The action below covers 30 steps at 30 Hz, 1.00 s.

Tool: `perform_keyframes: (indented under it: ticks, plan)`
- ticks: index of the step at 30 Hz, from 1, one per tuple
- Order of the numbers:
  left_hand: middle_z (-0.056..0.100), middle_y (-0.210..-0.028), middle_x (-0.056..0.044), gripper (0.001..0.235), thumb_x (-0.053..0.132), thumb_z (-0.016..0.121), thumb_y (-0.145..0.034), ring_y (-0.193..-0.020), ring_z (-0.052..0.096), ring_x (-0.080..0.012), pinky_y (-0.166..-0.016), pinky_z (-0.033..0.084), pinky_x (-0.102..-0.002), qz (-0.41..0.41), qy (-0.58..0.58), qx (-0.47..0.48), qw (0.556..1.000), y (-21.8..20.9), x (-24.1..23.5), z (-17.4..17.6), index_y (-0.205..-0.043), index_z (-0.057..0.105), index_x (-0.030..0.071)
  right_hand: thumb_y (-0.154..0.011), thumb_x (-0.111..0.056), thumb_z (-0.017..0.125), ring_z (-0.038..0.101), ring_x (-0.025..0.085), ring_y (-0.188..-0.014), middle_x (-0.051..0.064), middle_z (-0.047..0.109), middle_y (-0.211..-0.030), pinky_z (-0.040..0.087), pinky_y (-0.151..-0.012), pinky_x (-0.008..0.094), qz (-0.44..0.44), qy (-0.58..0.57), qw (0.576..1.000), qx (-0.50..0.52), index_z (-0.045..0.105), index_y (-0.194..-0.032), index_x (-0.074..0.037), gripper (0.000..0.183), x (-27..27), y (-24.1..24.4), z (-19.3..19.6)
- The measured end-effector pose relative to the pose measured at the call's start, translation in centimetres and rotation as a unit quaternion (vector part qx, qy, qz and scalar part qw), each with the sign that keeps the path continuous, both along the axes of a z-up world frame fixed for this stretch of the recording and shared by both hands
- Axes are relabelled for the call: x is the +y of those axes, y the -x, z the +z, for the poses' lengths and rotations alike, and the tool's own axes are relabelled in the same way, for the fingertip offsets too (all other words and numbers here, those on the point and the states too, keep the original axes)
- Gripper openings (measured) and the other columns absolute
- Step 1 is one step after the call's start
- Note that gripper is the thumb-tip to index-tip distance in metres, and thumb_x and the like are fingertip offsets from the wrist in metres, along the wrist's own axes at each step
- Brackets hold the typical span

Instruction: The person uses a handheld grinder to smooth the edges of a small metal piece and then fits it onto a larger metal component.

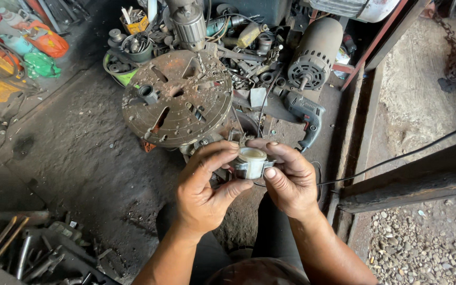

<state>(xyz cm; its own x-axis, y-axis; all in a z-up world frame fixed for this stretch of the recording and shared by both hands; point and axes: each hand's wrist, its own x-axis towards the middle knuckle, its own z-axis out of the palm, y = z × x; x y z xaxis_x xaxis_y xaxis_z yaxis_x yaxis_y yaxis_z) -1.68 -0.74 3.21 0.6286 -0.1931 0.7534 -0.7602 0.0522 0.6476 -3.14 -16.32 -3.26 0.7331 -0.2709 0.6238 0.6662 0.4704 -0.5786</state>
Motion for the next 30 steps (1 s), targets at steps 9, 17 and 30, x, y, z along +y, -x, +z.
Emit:
perform_keyframes:
  ticks: [9, 17, 30]
  plan:
    - [0.063, -0.123, -0.017, 0.029, 0.02, 0.074, -0.097, -0.116, 0.067, -0.0333, -0.105, 0.059, -0.044, 0.097, -0.123, -0.134, 0.979, 1.1, 0.0, 1.2, -0.117, 0.062, 0.004, -0.104, 0.0, 0.061, 0.059, 0.038, -0.13, 0.033, 0.054, -0.145, 0.043, -0.119, 0.05, 0.152, -0.056, 0.986, 0.038, 0.062, -0.134, -0.004, 0.031, -0.6, 0.1, -1.4]
    - [0.055, -0.124, -0.017, 0.028, 0.018, 0.073, -0.101, -0.114, 0.063, -0.0341, -0.099, 0.059, -0.044, 0.112, -0.158, -0.186, 0.963, 1.2, 0.3, -0.6, -0.123, 0.06, 0.01, -0.103, 0.0, 0.063, 0.062, 0.036, -0.127, 0.031, 0.058, -0.141, 0.048, -0.114, 0.045, 0.158, -0.076, 0.982, 0.062, 0.064, -0.131, -0.005, 0.029, -0.3, 0.0, -2.1]
    - [0.065, -0.114, -0.018, 0.041, 0.025, 0.083, -0.089, -0.104, 0.068, -0.0316, -0.095, 0.059, -0.042, 0.132, -0.121, -0.121, 0.976, 0.8, 0.0, -0.6, -0.116, 0.061, 0.004, -0.102, -0.003, 0.068, 0.062, 0.037, -0.129, 0.024, 0.064, -0.137, 0.047, -0.115, 0.051, 0.173, -0.094, 0.979, 0.061, 0.065, -0.133, 0.001, 0.032, -0.8, -0.4, -2.2]
